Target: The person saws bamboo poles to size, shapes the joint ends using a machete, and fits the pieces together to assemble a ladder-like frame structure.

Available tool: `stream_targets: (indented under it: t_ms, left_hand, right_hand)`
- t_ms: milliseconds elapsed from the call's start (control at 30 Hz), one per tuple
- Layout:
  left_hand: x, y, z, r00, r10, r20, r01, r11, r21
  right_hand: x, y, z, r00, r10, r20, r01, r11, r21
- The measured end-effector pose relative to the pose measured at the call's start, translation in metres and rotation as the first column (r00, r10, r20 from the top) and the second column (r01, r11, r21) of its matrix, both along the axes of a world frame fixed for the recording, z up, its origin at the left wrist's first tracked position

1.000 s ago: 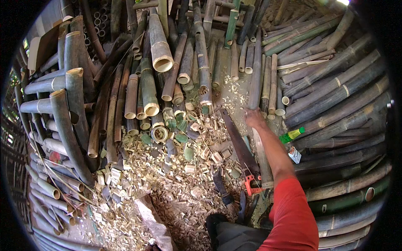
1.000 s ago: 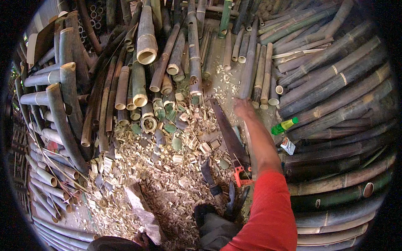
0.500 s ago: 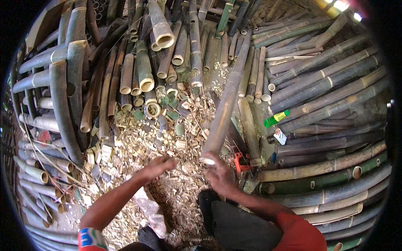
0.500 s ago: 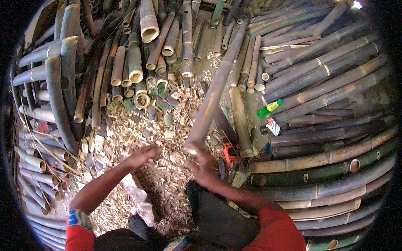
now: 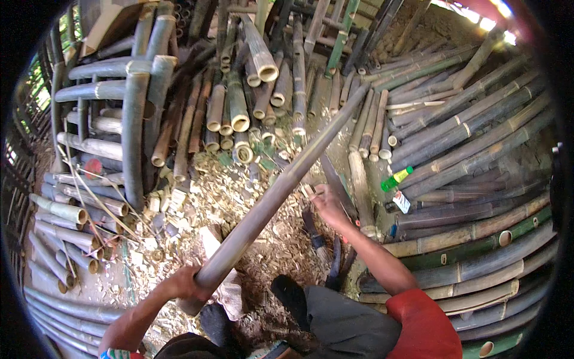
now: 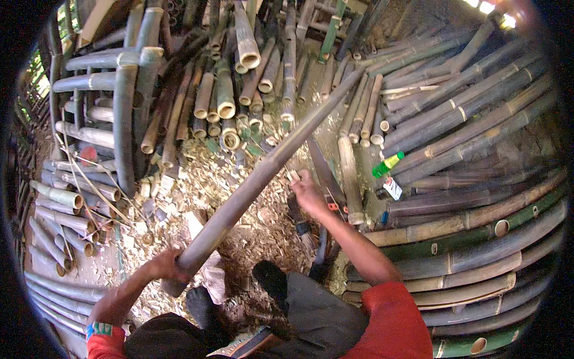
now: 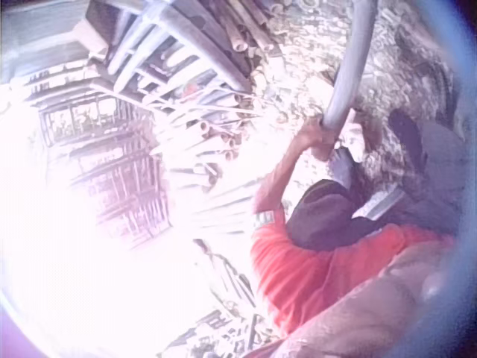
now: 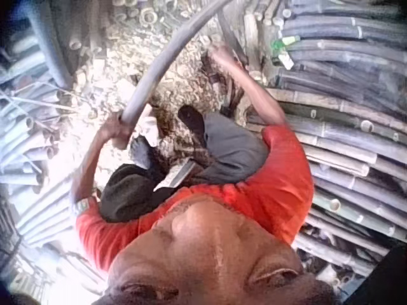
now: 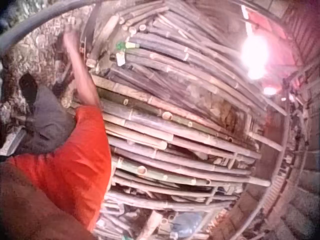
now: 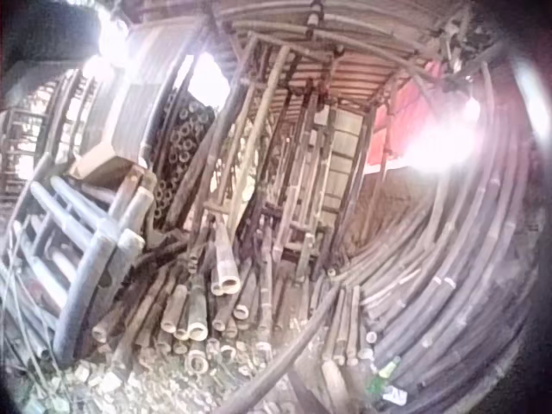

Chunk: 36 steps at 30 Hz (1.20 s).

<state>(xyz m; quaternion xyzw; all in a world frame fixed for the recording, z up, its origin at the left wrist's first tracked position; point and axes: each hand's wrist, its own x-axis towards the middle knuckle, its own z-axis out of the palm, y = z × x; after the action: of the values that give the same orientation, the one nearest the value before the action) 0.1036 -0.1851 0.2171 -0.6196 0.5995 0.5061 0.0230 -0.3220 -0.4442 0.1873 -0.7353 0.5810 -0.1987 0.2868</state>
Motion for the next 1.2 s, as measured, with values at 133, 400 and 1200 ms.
stream_targets:
  t_ms: [133, 400, 1200]
  left_hand:
    - [0.056, 0.091, 0.005, 0.983, 0.093, 0.160, -0.079, 0.992, -0.094]
    - [0.148, 0.229, -0.006, 0.826, 0.415, 0.381, -0.391, 0.909, -0.142]
    - [-0.007, -0.109, 0.049, 0.912, -0.114, 0.393, 0.241, 0.926, -0.292]
  right_hand:
    - [-0.032, -0.070, -0.030, 0.724, -0.528, 0.444, 0.148, 0.748, 0.647]
    - [0.095, -0.071, -0.054, 0.338, -0.620, 0.708, -0.175, 0.698, 0.695]
    - [0.246, 0.185, 0.027, 0.483, 0.570, 0.664, -0.843, 0.099, 0.529]
